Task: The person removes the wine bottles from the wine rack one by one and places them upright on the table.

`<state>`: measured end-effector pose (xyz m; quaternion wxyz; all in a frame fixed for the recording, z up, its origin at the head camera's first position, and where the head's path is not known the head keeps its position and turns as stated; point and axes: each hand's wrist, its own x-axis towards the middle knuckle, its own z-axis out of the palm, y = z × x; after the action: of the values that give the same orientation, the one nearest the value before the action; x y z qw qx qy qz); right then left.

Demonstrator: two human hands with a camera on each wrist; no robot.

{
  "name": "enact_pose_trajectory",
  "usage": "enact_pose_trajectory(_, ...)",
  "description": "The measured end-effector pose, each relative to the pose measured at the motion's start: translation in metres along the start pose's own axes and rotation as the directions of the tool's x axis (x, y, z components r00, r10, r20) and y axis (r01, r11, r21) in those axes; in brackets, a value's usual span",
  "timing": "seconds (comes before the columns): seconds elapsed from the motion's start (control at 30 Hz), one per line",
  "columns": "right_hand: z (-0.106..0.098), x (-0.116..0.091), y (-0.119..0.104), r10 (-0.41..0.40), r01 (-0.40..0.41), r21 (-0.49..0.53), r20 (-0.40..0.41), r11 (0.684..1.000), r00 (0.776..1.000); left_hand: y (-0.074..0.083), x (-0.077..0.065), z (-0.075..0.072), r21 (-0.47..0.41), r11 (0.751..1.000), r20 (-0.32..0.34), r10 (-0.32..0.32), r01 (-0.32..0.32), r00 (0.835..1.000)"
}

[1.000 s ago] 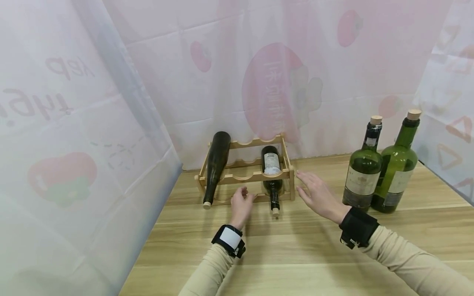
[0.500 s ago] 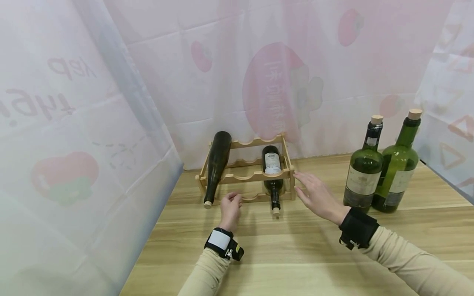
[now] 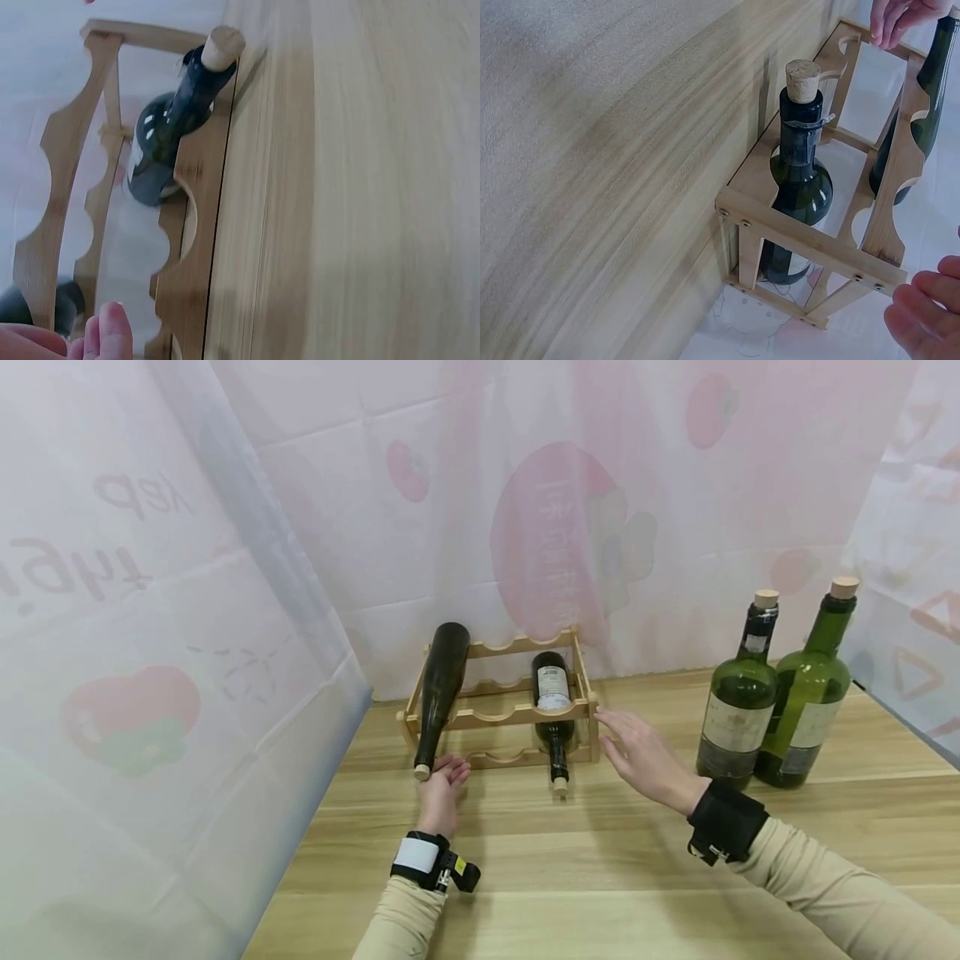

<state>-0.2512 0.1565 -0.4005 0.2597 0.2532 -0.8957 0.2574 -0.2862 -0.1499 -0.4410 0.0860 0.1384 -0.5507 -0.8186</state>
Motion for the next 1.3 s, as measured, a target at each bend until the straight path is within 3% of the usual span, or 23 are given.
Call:
enact_pose_trajectory(0.2, 0.0, -0.001, -0.001, 0.01, -0.01, 0.006, 0.012, 1.0, 1.0, 0.003, 0.006, -0.014, -0.066, 0.998, 0.049, 0.007, -0.004, 0.999)
enact_pose_trajectory(0.33, 0.0, -0.002, 0.0, 0.017, -0.017, 0.007, 0.021, 1.0, 1.0, 0.007, 0.008, -0.023, -0.127, 0.992, 0.11, -0.014, 0.028, 0.994)
enact_pose_trajectory(0.6, 0.001, -0.004, 0.001, 0.018, -0.019, 0.014, 0.023, 1.0, 1.0, 0.024, 0.017, -0.033, -0.275, 0.951, 0.292, -0.058, 0.141, 0.955)
enact_pose_trajectory(0.73, 0.001, -0.005, 0.002, 0.004, -0.004, 0.008, 0.005, 1.0, 1.0, 0.036, 0.021, -0.033, -0.286, 0.938, 0.348, -0.089, 0.196, 0.933)
enact_pose_trajectory(1.0, 0.001, -0.005, 0.004, -0.014, 0.014, 0.005, -0.019, 1.0, 1.0, 0.055, 0.029, -0.032, -0.161, 0.959, 0.471, -0.135, 0.235, 0.872)
enact_pose_trajectory(1.17, 0.0, -0.006, 0.005, -0.014, 0.014, 0.012, -0.014, 1.0, 1.0, 0.057, 0.033, -0.033, -0.153, 0.955, 0.485, -0.151, 0.253, 0.862)
enact_pose_trajectory(1.3, 0.001, -0.005, 0.007, -0.025, 0.025, 0.019, -0.027, 0.999, 0.999, 0.057, 0.035, -0.032, -0.165, 0.954, 0.481, -0.145, 0.252, 0.865)
